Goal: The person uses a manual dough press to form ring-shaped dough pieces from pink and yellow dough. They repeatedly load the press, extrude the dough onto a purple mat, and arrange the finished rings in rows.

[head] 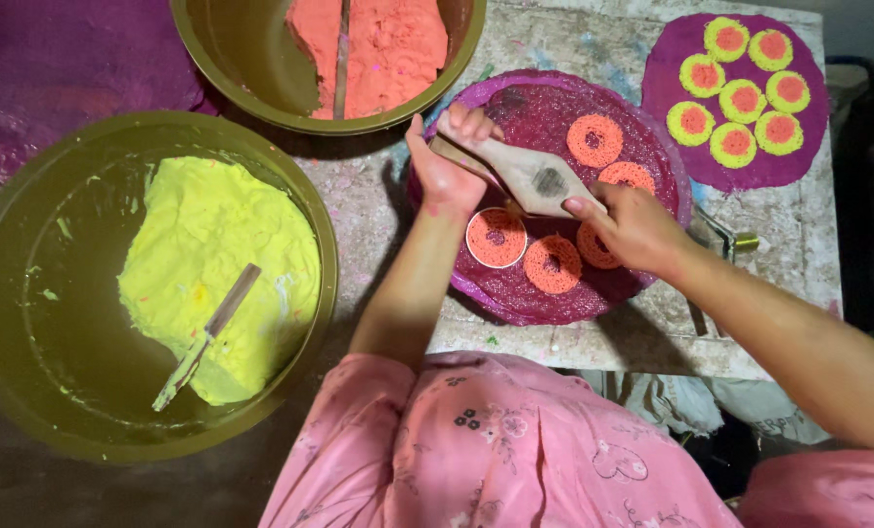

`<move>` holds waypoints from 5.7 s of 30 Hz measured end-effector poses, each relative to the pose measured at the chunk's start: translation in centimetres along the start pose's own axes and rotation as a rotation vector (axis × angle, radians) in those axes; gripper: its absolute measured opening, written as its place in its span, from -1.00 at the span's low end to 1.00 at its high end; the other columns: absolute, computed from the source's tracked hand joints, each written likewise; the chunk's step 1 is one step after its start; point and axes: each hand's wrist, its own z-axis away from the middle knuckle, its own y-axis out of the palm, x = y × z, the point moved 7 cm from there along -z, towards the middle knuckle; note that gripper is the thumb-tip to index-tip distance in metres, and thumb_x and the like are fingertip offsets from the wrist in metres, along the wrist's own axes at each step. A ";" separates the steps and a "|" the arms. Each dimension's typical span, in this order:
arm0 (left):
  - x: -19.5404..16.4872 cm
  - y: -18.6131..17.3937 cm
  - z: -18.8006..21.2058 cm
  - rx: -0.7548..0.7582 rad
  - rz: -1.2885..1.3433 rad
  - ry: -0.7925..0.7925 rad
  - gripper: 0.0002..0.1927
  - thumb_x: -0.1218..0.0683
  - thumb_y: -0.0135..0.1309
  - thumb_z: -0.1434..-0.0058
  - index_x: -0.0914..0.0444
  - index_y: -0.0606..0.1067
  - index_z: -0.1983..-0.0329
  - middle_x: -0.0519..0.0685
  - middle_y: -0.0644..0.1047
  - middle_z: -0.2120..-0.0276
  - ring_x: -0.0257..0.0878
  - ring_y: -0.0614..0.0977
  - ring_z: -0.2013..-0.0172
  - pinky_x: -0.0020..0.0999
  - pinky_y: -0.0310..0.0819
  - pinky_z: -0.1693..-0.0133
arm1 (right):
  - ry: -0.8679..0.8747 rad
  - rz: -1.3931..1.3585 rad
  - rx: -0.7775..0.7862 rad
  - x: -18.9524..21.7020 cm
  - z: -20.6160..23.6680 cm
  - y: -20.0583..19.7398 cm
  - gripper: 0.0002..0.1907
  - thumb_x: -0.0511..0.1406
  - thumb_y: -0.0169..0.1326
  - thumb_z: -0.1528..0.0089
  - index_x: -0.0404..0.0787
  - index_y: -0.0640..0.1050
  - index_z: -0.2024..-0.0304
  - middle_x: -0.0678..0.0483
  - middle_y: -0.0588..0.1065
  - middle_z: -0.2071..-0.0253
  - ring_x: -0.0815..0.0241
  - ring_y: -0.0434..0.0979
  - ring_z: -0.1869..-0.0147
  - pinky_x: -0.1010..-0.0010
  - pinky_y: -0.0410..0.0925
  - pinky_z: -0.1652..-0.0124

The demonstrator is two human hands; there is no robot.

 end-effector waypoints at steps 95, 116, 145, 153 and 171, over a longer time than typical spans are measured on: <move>-31.5 12.2 4.5 -0.158 -2.102 0.360 -0.79 0.02 0.22 -0.21 0.19 0.58 0.15 -0.05 0.62 0.23 -0.18 0.68 0.19 -0.28 0.54 0.14 | -0.431 -0.829 -0.301 29.6 -16.8 -0.4 -0.44 -0.63 -0.31 -0.10 -0.34 0.54 -0.05 0.02 0.49 0.03 0.24 0.61 -0.06 0.42 0.47 -0.08; -37.2 9.6 -3.8 -0.436 -2.018 0.607 -0.55 -0.10 0.24 -0.19 0.22 0.42 0.01 0.03 0.61 0.15 -0.06 0.65 0.11 -0.17 0.50 0.09 | -0.524 -0.463 -0.493 31.2 -28.5 -2.6 -0.57 -0.56 -0.16 -0.18 -0.32 0.59 -0.02 -0.15 0.41 -0.03 -0.13 0.52 -0.09 0.10 0.44 -0.10; -39.2 3.5 -7.4 -0.434 -2.023 0.614 -0.56 -0.09 0.26 -0.22 0.21 0.50 -0.07 -0.03 0.57 0.03 -0.17 0.63 0.01 -0.28 0.49 -0.02 | -0.321 0.531 0.162 28.6 -38.4 11.6 -0.82 -0.29 0.00 -0.31 -0.17 0.56 0.10 -0.19 0.62 0.16 -0.15 0.66 0.08 0.05 0.51 0.10; -39.5 1.1 -8.0 -0.463 -1.989 0.597 -0.58 -0.06 0.26 -0.23 0.23 0.48 -0.04 -0.03 0.61 0.13 -0.14 0.66 0.11 -0.28 0.53 0.06 | -0.305 0.639 0.218 25.0 -38.2 6.7 -0.60 -0.36 -0.05 -0.22 -0.08 0.45 -0.13 -0.09 0.61 0.15 -0.12 0.65 0.10 0.00 0.49 0.23; -38.7 1.6 -8.1 -0.400 -1.995 0.640 -0.66 0.02 0.27 -0.23 0.18 0.53 -0.03 -0.03 0.59 0.05 -0.15 0.65 0.05 -0.25 0.52 0.01 | -0.418 0.448 0.591 22.2 -33.9 12.4 -0.56 -0.10 0.23 -0.14 -0.18 0.58 0.01 -0.19 0.57 0.14 -0.19 0.59 0.05 0.07 0.45 0.06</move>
